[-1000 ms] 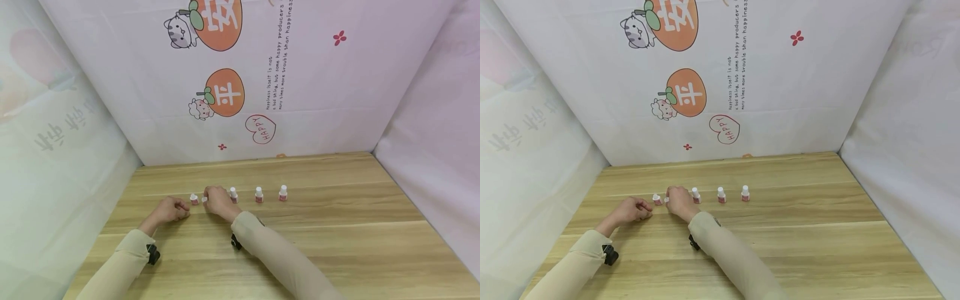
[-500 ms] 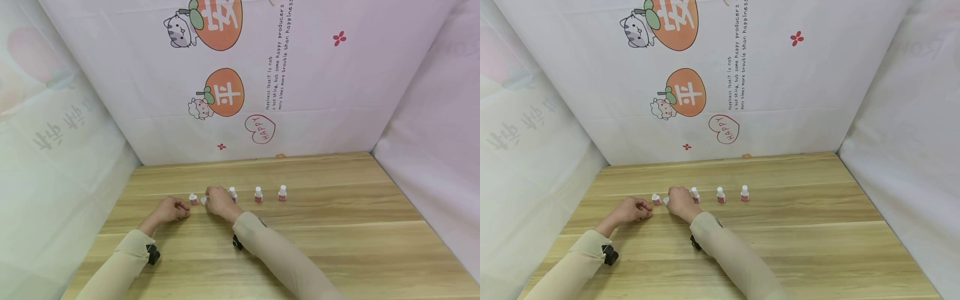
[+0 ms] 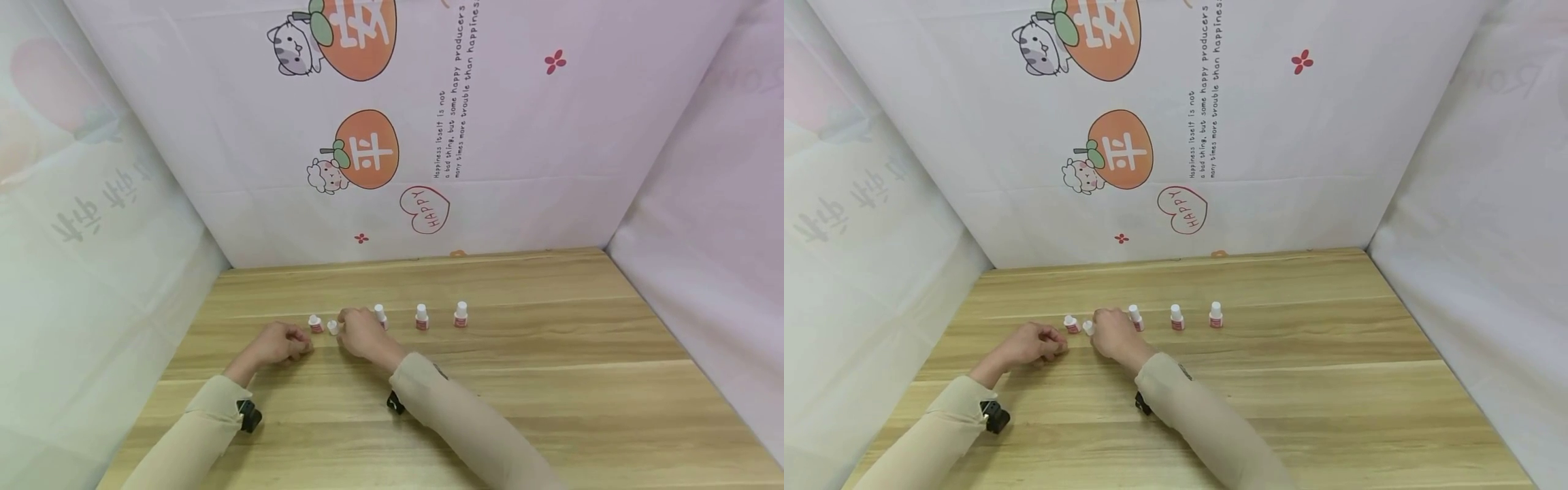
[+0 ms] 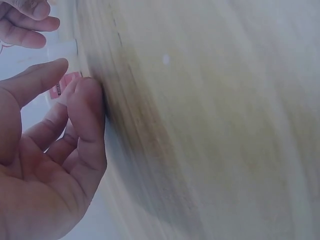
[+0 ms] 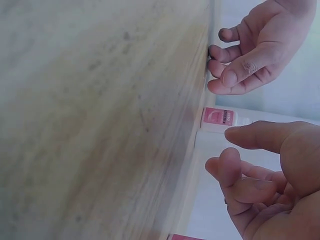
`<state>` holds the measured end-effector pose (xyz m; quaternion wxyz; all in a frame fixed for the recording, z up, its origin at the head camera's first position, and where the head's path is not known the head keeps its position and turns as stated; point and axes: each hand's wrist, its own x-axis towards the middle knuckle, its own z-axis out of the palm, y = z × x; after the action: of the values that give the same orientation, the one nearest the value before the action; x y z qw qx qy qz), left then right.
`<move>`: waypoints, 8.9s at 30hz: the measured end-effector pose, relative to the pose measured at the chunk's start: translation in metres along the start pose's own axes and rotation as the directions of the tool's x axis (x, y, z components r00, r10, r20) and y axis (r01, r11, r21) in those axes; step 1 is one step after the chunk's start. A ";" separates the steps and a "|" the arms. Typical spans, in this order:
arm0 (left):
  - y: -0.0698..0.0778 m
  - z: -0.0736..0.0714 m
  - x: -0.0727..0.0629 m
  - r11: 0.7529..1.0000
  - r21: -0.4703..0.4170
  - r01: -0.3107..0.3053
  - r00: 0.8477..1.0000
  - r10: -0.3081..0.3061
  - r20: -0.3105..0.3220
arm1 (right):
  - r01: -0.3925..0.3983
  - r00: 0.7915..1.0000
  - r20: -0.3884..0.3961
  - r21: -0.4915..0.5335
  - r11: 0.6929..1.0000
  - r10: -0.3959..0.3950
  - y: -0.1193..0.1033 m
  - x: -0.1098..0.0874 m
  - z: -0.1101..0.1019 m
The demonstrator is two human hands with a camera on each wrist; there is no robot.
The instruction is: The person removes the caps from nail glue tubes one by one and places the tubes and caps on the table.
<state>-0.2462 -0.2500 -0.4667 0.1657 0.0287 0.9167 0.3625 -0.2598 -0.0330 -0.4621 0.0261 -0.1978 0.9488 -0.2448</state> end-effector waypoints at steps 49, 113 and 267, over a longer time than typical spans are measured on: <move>0.022 0.020 -0.006 0.987 -0.163 0.011 0.992 0.010 0.126 | 0.049 0.999 -0.007 0.099 0.994 -0.049 0.031 -0.038 -0.027; 0.047 0.068 0.005 0.925 -0.379 0.016 0.990 0.039 0.136 | -0.042 0.980 -0.185 0.143 0.989 0.069 0.066 -0.043 -0.048; 0.062 0.092 0.032 0.827 -0.559 0.053 0.989 0.033 0.143 | -0.003 0.993 -0.114 0.038 0.999 0.008 0.047 -0.035 -0.037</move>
<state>-0.2503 -0.1385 -0.4970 0.2355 0.0006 0.7552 0.6117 -0.2499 0.0351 -0.4534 -0.0240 -0.1802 0.9445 -0.2736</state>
